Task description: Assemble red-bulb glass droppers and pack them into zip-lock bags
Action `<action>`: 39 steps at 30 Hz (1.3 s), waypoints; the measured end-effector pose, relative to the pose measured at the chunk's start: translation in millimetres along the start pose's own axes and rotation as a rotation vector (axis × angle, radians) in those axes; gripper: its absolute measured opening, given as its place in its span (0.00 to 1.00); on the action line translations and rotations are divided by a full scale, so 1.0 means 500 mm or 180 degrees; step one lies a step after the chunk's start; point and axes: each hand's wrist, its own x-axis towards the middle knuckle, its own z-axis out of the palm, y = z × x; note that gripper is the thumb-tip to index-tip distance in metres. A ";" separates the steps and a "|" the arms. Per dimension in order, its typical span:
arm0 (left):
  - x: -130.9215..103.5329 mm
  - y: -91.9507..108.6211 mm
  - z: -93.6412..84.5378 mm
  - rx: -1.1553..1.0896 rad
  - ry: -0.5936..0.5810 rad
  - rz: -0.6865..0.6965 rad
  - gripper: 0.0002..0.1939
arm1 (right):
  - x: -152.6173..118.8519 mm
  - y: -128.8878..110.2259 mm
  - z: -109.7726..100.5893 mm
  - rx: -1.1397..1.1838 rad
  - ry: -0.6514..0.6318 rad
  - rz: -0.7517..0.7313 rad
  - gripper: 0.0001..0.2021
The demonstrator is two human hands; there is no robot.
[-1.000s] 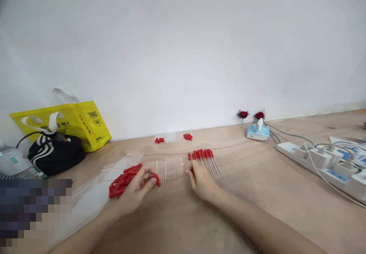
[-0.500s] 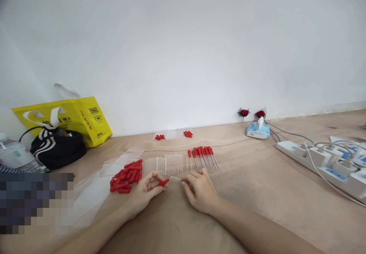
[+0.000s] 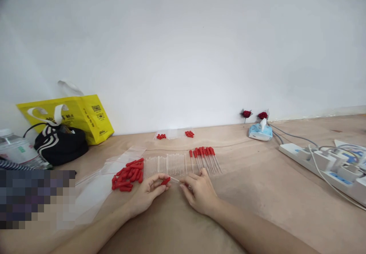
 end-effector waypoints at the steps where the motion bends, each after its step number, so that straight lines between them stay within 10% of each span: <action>1: 0.000 -0.001 0.001 0.0037 0.0027 0.0010 0.11 | 0.000 0.000 0.001 0.0001 -0.0013 -0.0012 0.08; 39: -0.021 -0.025 0.007 0.1182 0.0239 0.0830 0.15 | 0.010 -0.005 0.007 -0.0176 -0.0165 -0.0524 0.12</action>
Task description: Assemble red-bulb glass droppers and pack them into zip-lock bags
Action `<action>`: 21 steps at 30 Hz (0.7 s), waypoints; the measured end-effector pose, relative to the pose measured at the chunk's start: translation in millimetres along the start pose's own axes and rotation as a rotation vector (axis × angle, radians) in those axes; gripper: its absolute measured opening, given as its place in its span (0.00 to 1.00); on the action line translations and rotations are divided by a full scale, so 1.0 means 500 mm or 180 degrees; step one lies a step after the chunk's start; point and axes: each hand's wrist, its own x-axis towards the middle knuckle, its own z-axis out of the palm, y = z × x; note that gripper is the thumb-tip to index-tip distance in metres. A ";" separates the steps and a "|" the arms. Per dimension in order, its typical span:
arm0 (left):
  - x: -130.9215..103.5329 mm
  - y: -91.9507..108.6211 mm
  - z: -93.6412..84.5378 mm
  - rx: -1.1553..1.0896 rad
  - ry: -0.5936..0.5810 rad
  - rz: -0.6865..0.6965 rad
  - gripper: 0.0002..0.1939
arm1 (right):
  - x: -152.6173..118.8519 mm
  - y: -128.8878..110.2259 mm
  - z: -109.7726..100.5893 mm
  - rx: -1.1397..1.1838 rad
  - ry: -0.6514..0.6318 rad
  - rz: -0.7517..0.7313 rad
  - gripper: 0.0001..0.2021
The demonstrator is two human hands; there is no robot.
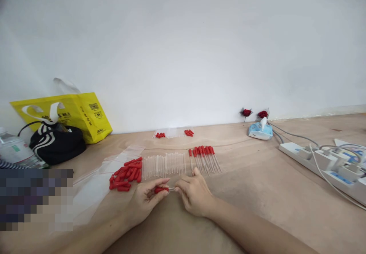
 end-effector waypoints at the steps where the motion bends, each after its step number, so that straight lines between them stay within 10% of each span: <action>1: 0.001 0.003 -0.001 0.0068 -0.0014 0.0031 0.15 | 0.000 0.002 -0.002 0.0041 -0.0040 0.0011 0.12; 15: 0.008 0.021 -0.010 0.0991 0.0021 0.0313 0.09 | 0.007 0.009 -0.019 -0.0546 -0.0168 -0.0241 0.07; 21: 0.013 0.007 -0.010 0.0894 0.0597 -0.0143 0.10 | 0.032 0.086 -0.041 0.0135 0.0504 0.1145 0.08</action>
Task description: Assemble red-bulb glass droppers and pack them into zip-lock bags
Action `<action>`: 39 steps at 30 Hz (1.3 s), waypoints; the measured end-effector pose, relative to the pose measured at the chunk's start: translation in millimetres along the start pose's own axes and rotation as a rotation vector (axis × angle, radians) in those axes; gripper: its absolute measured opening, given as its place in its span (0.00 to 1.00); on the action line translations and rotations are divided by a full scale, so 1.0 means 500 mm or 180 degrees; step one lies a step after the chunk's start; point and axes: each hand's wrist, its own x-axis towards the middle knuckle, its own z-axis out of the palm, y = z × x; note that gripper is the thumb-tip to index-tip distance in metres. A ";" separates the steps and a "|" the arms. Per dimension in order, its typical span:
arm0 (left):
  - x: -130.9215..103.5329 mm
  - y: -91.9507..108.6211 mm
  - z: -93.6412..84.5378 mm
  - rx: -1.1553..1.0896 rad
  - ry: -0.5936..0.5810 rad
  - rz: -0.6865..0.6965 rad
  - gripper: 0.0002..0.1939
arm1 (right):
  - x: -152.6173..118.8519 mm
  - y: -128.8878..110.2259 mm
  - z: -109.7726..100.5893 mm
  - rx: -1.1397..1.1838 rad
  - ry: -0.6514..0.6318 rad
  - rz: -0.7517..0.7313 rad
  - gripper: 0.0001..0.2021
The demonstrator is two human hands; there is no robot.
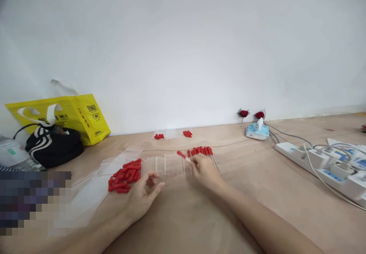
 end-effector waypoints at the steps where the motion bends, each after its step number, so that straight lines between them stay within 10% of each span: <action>1: 0.001 0.002 0.000 -0.0030 -0.0242 -0.0076 0.08 | 0.014 0.013 -0.002 0.0070 0.0071 0.0342 0.08; 5: 0.005 0.021 -0.003 0.0024 -0.1001 0.0019 0.08 | 0.062 0.035 0.008 -0.0145 -0.0003 0.1170 0.08; 29: 0.000 0.026 -0.005 0.0369 -0.0837 0.0268 0.07 | 0.085 -0.041 0.066 -0.1486 -0.0674 0.1277 0.12; 35: 0.063 -0.023 -0.105 0.1900 -0.0085 0.0157 0.07 | 0.106 -0.053 0.079 -0.1503 -0.0996 0.1507 0.11; 39: 0.100 -0.086 -0.173 0.2238 -0.0341 0.0037 0.10 | 0.112 -0.055 0.086 -0.1455 -0.1067 0.1604 0.11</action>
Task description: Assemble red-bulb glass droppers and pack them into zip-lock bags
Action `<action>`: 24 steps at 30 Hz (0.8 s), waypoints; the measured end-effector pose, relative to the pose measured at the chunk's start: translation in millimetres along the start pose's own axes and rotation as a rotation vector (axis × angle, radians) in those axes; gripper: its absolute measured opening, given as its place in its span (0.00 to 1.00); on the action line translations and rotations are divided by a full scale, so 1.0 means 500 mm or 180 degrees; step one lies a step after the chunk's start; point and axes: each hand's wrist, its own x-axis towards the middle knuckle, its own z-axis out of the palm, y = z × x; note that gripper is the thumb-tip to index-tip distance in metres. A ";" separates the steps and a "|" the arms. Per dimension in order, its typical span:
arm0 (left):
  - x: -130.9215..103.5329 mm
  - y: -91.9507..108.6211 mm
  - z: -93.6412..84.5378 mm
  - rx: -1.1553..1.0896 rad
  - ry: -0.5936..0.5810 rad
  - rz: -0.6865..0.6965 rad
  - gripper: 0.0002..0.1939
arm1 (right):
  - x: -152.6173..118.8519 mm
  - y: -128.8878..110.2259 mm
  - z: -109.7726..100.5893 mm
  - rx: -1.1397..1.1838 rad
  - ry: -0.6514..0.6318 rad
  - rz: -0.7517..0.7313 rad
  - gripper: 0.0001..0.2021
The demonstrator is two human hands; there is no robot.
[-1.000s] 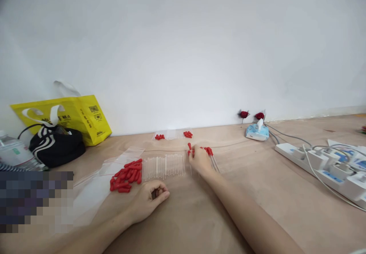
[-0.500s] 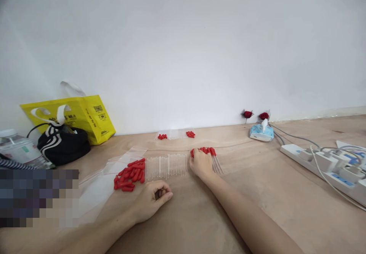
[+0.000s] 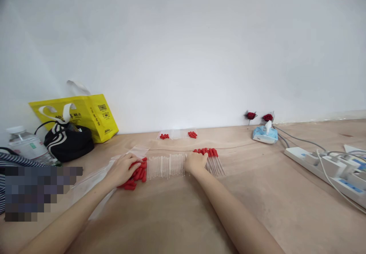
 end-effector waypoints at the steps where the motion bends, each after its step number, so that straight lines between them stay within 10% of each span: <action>1: 0.003 -0.014 0.002 -0.0016 -0.0062 0.0031 0.11 | 0.001 -0.001 0.000 0.0019 -0.0006 0.0009 0.11; 11: 0.006 0.002 -0.029 -0.0202 -0.0065 0.0053 0.10 | -0.032 0.056 -0.044 0.0530 0.0414 -0.0467 0.12; 19: 0.001 -0.002 -0.035 -0.0230 -0.0492 0.0102 0.08 | -0.099 0.131 0.003 0.1325 0.0957 -0.1424 0.08; 24: 0.001 0.026 -0.033 -0.0800 -0.0128 0.0098 0.17 | -0.110 0.135 0.023 0.1591 0.0921 -0.1511 0.07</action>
